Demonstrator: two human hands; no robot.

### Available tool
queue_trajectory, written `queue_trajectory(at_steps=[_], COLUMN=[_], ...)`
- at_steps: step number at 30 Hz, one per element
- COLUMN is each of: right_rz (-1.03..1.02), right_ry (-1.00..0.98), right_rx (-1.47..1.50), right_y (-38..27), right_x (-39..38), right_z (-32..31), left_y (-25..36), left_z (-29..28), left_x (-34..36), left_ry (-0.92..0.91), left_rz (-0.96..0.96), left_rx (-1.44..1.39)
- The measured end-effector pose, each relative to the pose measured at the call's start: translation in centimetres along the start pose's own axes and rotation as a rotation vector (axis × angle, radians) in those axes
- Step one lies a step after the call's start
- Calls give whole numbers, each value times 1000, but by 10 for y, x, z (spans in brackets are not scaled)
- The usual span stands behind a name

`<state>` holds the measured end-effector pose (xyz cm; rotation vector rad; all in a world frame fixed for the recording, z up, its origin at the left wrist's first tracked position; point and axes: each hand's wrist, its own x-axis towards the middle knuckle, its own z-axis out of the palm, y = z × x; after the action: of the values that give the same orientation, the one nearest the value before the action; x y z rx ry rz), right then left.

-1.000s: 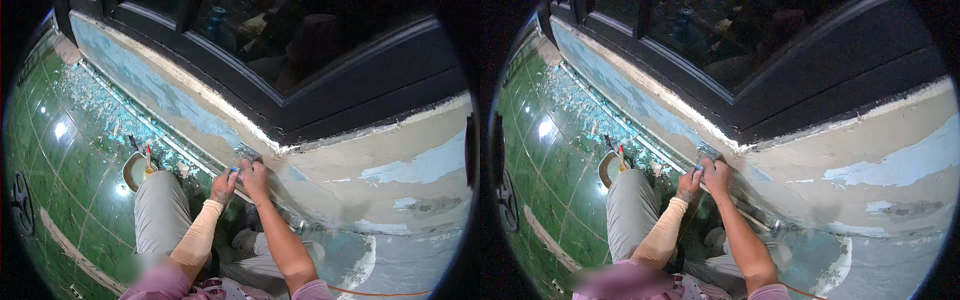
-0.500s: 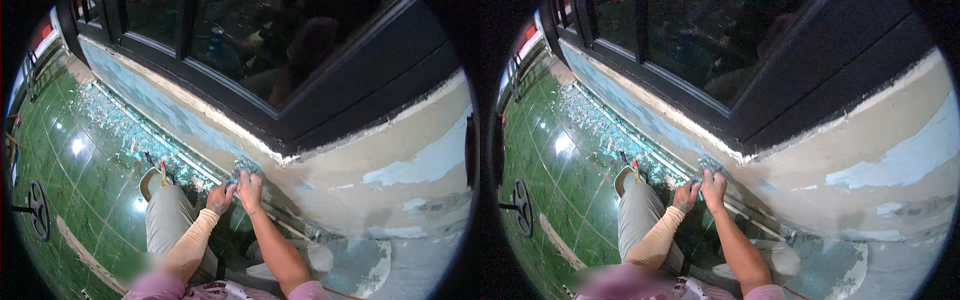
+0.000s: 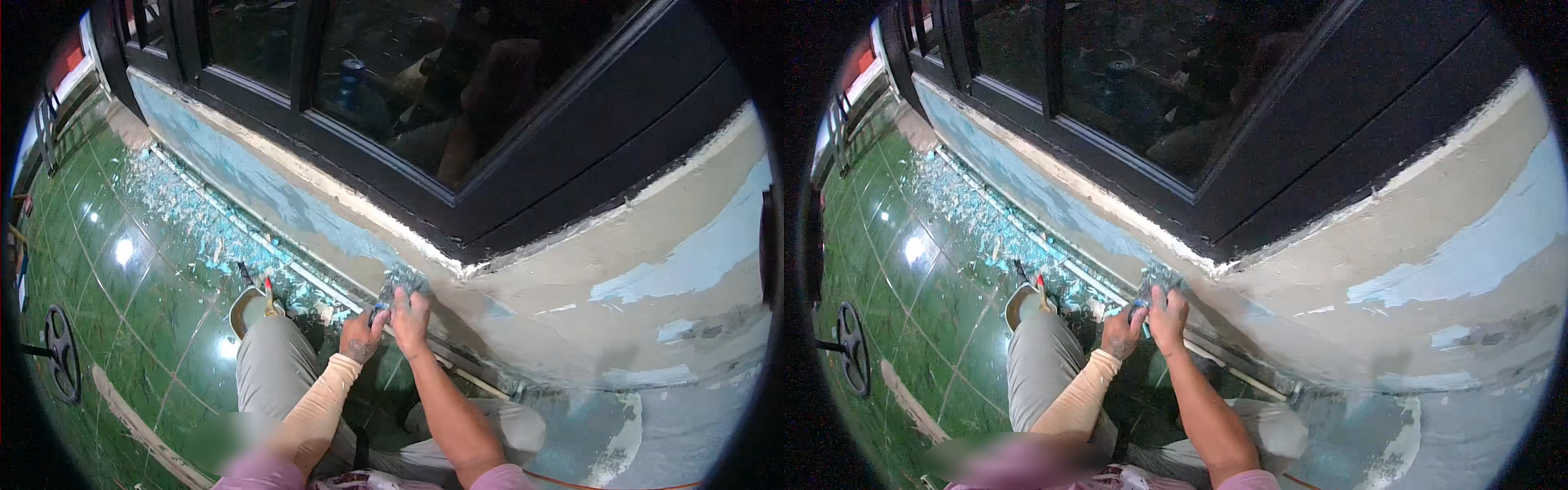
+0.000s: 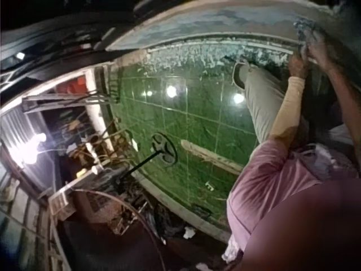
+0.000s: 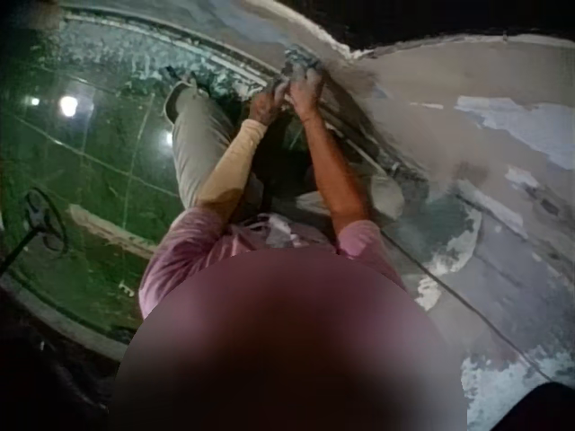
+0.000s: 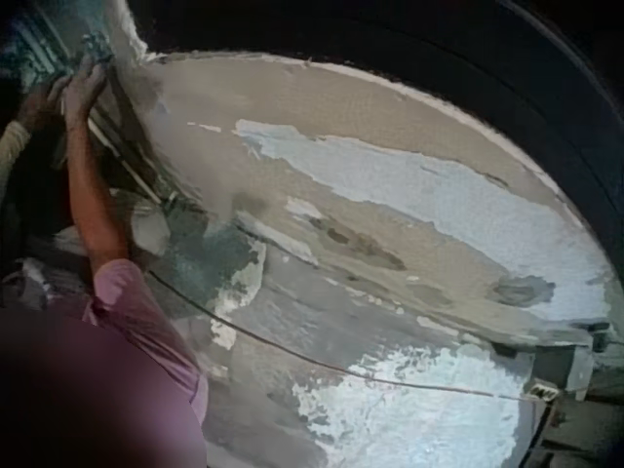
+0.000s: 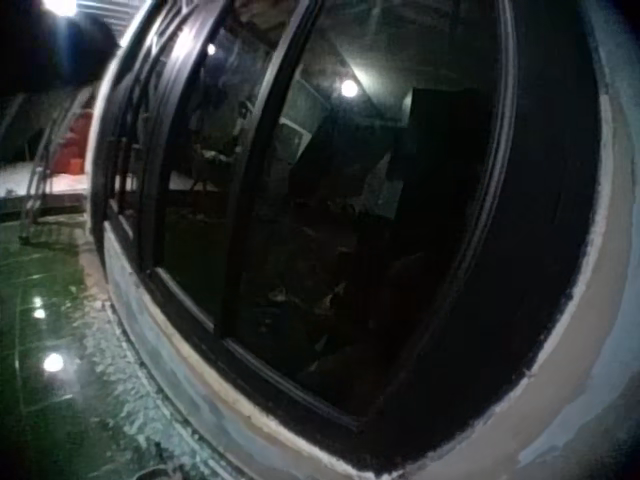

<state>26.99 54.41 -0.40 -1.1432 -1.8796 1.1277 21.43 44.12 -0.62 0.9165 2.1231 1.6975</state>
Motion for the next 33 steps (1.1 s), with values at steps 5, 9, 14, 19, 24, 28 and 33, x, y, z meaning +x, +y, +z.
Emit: queue_trajectory(at_steps=[5, 9, 14, 19, 24, 28, 33], right_rz=[-25, 107, 19, 116, 71, -163, -119], right_ry=[9, -16, -50, 8, -85, 22, 9], right_rx=[-206, 30, -71, 43, -128, -268, -154], right_y=[-39, -30, -46, -5, -61, -59, -41], right_x=[8, 8, 25, 12, 24, 14, 25], right_z=[2, -7, -3, 0, -9, -4, 2], left_y=[-22, 15, 2, -4, 35, 6, -12], left_z=[4, -13, -9, 6, -16, -11, 5], left_x=[7, 19, 15, 13, 36, 16, 13], left_ry=[-27, -191, 66, 82, -287, -35, 33], left_rz=[-17, -75, 129, 190, -343, -23, 37], left_rx=[163, 217, 53, 120, 190, 96, 85])
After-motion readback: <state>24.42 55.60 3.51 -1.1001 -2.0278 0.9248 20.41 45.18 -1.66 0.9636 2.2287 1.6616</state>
